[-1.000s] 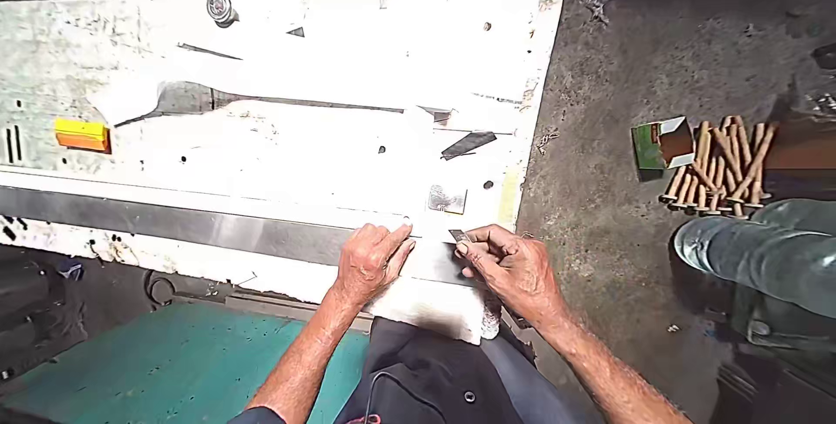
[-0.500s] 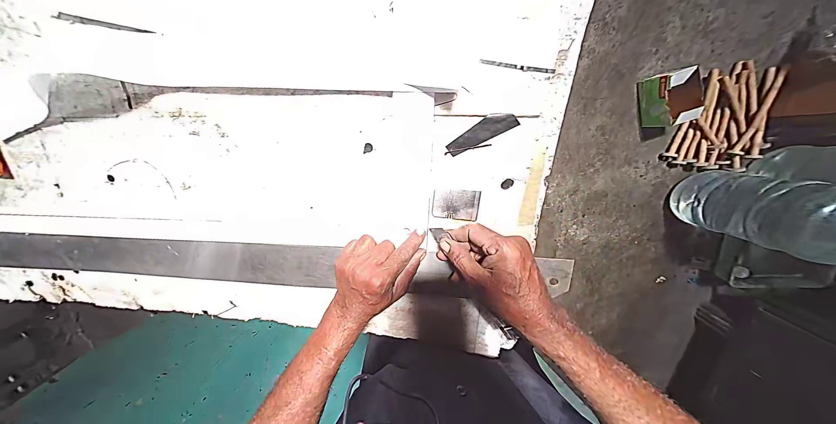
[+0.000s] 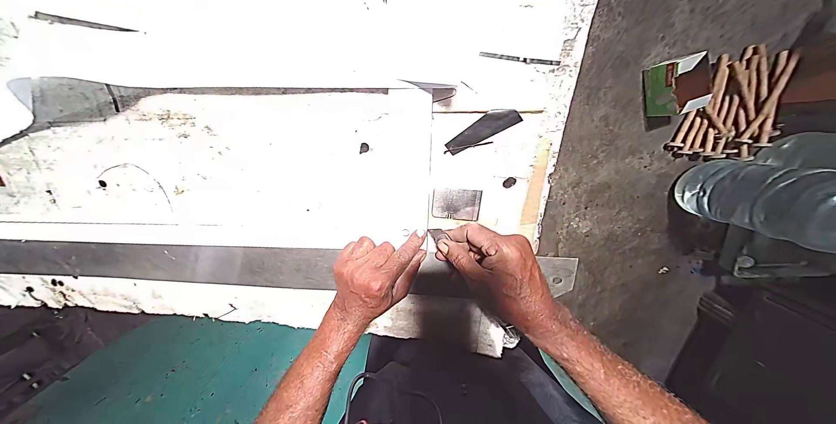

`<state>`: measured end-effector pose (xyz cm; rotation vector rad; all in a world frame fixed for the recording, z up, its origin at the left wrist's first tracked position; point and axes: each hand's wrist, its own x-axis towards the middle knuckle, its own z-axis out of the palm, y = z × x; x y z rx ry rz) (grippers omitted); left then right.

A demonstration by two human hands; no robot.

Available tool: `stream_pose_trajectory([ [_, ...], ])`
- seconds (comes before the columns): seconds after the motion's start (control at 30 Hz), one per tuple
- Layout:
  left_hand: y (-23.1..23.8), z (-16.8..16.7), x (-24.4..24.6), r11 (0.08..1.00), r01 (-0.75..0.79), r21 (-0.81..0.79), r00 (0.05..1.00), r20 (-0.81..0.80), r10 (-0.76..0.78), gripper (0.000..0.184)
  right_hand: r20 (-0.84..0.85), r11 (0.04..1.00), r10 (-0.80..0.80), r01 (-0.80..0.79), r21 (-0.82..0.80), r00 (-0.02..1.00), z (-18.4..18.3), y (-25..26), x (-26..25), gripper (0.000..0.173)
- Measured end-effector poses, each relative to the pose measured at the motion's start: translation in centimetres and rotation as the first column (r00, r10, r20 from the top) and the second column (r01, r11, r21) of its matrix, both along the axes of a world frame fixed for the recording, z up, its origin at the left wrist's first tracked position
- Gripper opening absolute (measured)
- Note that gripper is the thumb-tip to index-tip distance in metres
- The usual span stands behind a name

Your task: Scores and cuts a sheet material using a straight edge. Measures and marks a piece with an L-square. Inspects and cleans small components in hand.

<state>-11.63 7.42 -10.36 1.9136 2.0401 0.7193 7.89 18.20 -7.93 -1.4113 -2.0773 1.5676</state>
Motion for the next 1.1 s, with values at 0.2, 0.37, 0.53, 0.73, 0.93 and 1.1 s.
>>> stream_pose_trajectory([
  [0.2, 0.24, 0.14, 0.02, 1.0, 0.006, -0.01, 1.0, -0.009, -0.006, 0.03, -0.01, 1.0, -0.01, 0.009, -0.017, 1.0, 0.0, 0.13, -0.1, 0.019],
  [0.37, 0.22, 0.27, 0.0, 0.999, 0.017, -0.029, 1.0, -0.022, -0.018, 0.03, -0.014, 1.0, -0.011, 0.01, -0.016, 1.0, -0.02, 0.11, -0.2, 0.019],
  [0.53, 0.14, 0.13, -0.08, 1.0, 0.024, -0.018, 0.999, -0.024, -0.025, 0.03, -0.033, 1.0, -0.006, 0.005, -0.028, 0.999, -0.07, 0.12, -0.03, 0.019],
  [0.73, -0.09, -0.01, -0.26, 0.999, 0.035, -0.009, 0.999, -0.023, -0.035, 0.029, -0.068, 0.999, 0.012, -0.016, -0.052, 0.998, -0.15, 0.3, 0.26, 0.021],
  [0.93, -0.45, -0.15, -0.56, 0.999, 0.042, 0.007, 0.999, 0.019, -0.042, 0.027, -0.1, 0.997, 0.025, -0.032, -0.071, 0.995, -0.16, 0.32, 0.38, 0.024],
  [1.1, -0.7, -0.14, -0.78, 0.998, 0.052, 0.032, 0.996, 0.073, -0.054, 0.027, -0.134, 0.996, 0.026, -0.037, -0.08, 0.991, -0.18, 0.19, 0.44, 0.023],
])
